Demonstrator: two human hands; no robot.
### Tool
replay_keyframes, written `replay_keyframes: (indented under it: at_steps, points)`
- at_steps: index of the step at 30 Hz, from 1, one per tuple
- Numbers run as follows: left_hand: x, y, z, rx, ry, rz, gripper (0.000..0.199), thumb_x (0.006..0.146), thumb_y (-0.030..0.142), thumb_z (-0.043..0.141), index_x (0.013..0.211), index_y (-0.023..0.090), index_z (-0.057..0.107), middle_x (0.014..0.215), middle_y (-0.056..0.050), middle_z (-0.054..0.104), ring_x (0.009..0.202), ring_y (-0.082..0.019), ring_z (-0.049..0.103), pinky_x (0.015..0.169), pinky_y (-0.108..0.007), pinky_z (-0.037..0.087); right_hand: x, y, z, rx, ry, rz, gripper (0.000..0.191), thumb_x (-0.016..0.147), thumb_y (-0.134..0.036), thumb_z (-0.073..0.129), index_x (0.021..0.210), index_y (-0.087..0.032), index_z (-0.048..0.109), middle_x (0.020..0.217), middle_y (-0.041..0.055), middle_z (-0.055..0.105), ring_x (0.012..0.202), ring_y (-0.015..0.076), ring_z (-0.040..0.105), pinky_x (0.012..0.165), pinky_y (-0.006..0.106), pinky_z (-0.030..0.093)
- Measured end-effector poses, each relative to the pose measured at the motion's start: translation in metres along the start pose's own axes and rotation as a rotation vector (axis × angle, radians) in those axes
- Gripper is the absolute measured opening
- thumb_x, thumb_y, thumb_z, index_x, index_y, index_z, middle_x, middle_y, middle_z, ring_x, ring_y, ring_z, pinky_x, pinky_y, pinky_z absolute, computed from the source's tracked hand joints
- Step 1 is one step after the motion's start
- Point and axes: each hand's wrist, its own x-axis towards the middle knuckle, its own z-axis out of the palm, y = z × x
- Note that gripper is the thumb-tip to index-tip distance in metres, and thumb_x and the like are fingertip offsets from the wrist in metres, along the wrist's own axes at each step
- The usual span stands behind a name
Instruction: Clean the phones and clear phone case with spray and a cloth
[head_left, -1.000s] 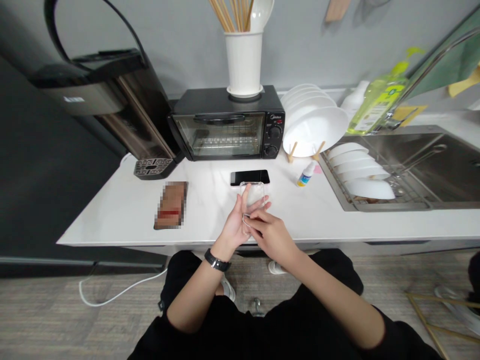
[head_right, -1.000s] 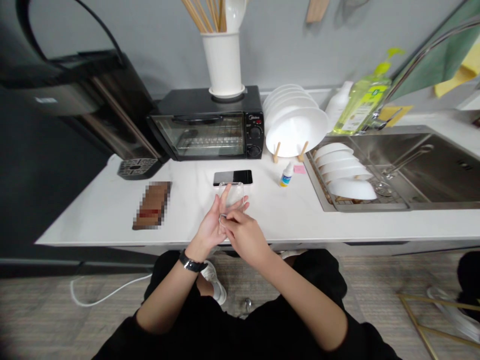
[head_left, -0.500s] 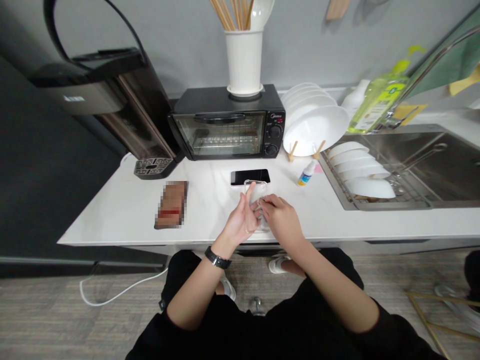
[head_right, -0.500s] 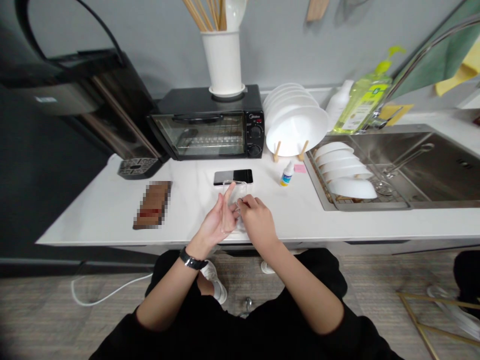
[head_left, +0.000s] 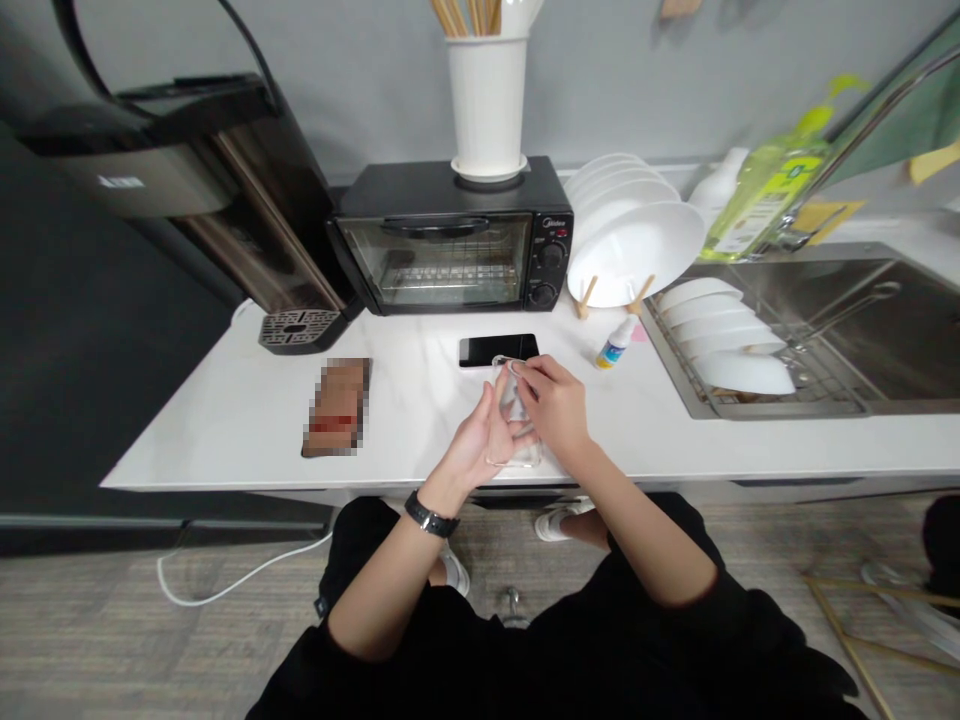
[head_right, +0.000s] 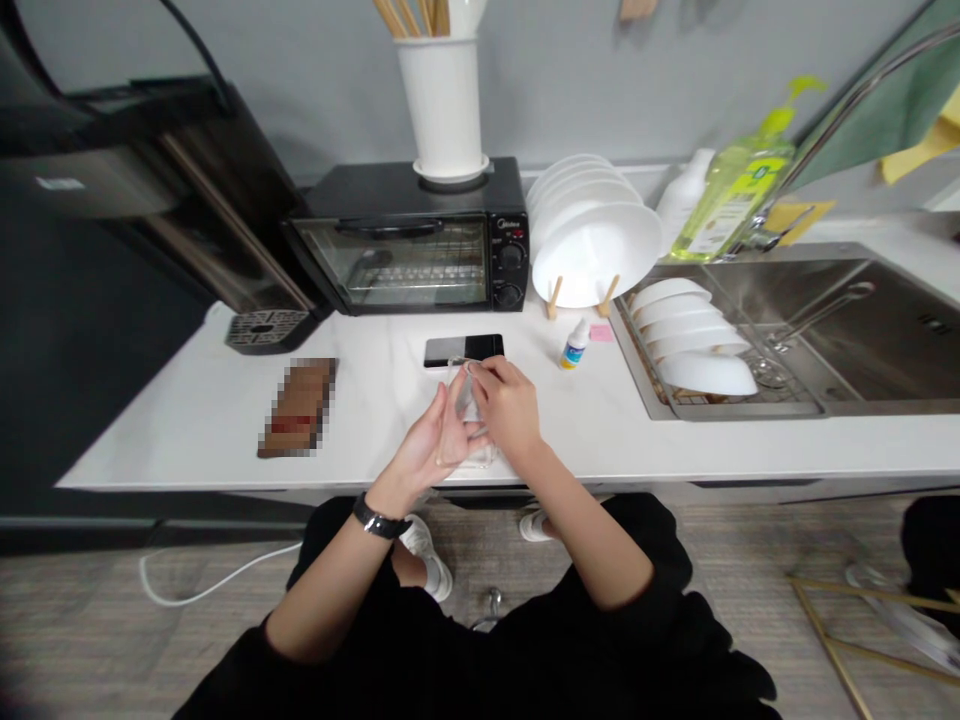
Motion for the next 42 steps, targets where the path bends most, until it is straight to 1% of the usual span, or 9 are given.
replay_keyframes:
  at_steps: [5, 10, 14, 18, 22, 28, 35, 37, 42]
  points:
    - [0.000, 0.002, 0.005, -0.070, 0.071, -0.049, 0.050, 0.112, 0.052, 0.037, 0.159, 0.039, 0.048, 0.144, -0.005, 0.068, 0.098, -0.019, 0.074, 0.093, -0.039, 0.061, 0.009, -0.009, 0.001, 0.102, -0.059, -0.013, 0.025, 0.103, -0.018, 0.059, 0.112, -0.021, 0.082, 0.103, 0.0069, 0.074, 0.085, 0.0183, 0.069, 0.078, 0.031, 0.056]
    - [0.000, 0.001, 0.002, -0.123, 0.087, -0.065, 0.049, 0.113, 0.049, 0.038, 0.159, 0.035, 0.049, 0.126, -0.003, 0.076, 0.099, -0.016, 0.074, 0.095, -0.033, 0.059, 0.007, -0.015, -0.002, 0.193, -0.113, -0.007, 0.026, 0.103, -0.017, 0.059, 0.113, -0.021, 0.082, 0.105, 0.0069, 0.073, 0.089, 0.0182, 0.071, 0.082, 0.030, 0.058]
    - [-0.001, 0.001, -0.004, -0.139, 0.046, -0.023, 0.050, 0.115, 0.046, 0.032, 0.163, 0.037, 0.044, 0.128, -0.003, 0.076, 0.102, -0.014, 0.076, 0.091, -0.026, 0.059, -0.014, -0.025, -0.008, 0.204, -0.203, -0.043, 0.026, 0.105, -0.019, 0.056, 0.115, -0.020, 0.081, 0.107, 0.0078, 0.074, 0.098, 0.0198, 0.072, 0.089, 0.032, 0.059]
    - [-0.005, 0.001, -0.004, -0.095, -0.007, 0.001, 0.056, 0.113, 0.052, 0.033, 0.169, 0.044, 0.030, 0.136, -0.009, 0.073, 0.111, -0.021, 0.076, 0.091, -0.031, 0.060, -0.041, -0.042, -0.018, 0.158, -0.283, -0.064, 0.026, 0.106, -0.020, 0.055, 0.113, -0.020, 0.080, 0.105, 0.0072, 0.075, 0.094, 0.0184, 0.071, 0.086, 0.031, 0.059]
    - [-0.010, 0.000, 0.001, -0.077, 0.022, 0.058, 0.059, 0.111, 0.055, 0.039, 0.168, 0.048, 0.027, 0.141, -0.012, 0.068, 0.116, -0.024, 0.075, 0.096, -0.039, 0.060, -0.062, -0.051, -0.036, 0.044, -0.359, -0.155, 0.026, 0.107, -0.017, 0.053, 0.108, -0.020, 0.079, 0.101, 0.0067, 0.074, 0.090, 0.0188, 0.069, 0.086, 0.032, 0.059]
    - [-0.008, -0.001, 0.002, -0.078, 0.030, 0.089, 0.060, 0.110, 0.056, 0.040, 0.168, 0.048, 0.028, 0.141, -0.012, 0.066, 0.119, -0.025, 0.073, 0.086, -0.035, 0.062, -0.060, -0.043, -0.059, -0.196, -0.475, -0.168, 0.019, 0.100, -0.011, 0.061, 0.098, -0.020, 0.078, 0.100, 0.0065, 0.073, 0.089, 0.0204, 0.069, 0.080, 0.033, 0.057]
    - [-0.005, 0.000, -0.002, -0.019, -0.027, 0.054, 0.055, 0.110, 0.055, 0.040, 0.165, 0.045, 0.039, 0.125, -0.009, 0.071, 0.089, -0.016, 0.073, 0.077, -0.029, 0.062, -0.029, -0.027, -0.043, -0.388, -0.351, -0.089, 0.015, 0.098, -0.010, 0.064, 0.098, -0.016, 0.078, 0.104, 0.0106, 0.074, 0.088, 0.0228, 0.066, 0.072, 0.034, 0.050]
    - [-0.005, 0.000, -0.001, -0.009, -0.021, 0.046, 0.053, 0.110, 0.054, 0.042, 0.163, 0.044, 0.044, 0.124, -0.008, 0.071, 0.093, -0.017, 0.072, 0.083, -0.033, 0.063, -0.018, -0.019, -0.033, -0.378, -0.298, -0.051, 0.018, 0.099, -0.011, 0.062, 0.099, -0.017, 0.079, 0.101, 0.0104, 0.074, 0.087, 0.0230, 0.065, 0.071, 0.034, 0.048]
    - [-0.003, 0.000, 0.002, 0.003, 0.029, 0.014, 0.054, 0.110, 0.057, 0.039, 0.163, 0.048, 0.041, 0.144, -0.007, 0.065, 0.104, -0.021, 0.074, 0.097, -0.045, 0.063, 0.005, -0.001, -0.011, -0.225, -0.158, -0.002, 0.027, 0.104, -0.014, 0.056, 0.115, -0.018, 0.080, 0.103, 0.0094, 0.075, 0.091, 0.0217, 0.066, 0.076, 0.032, 0.050]
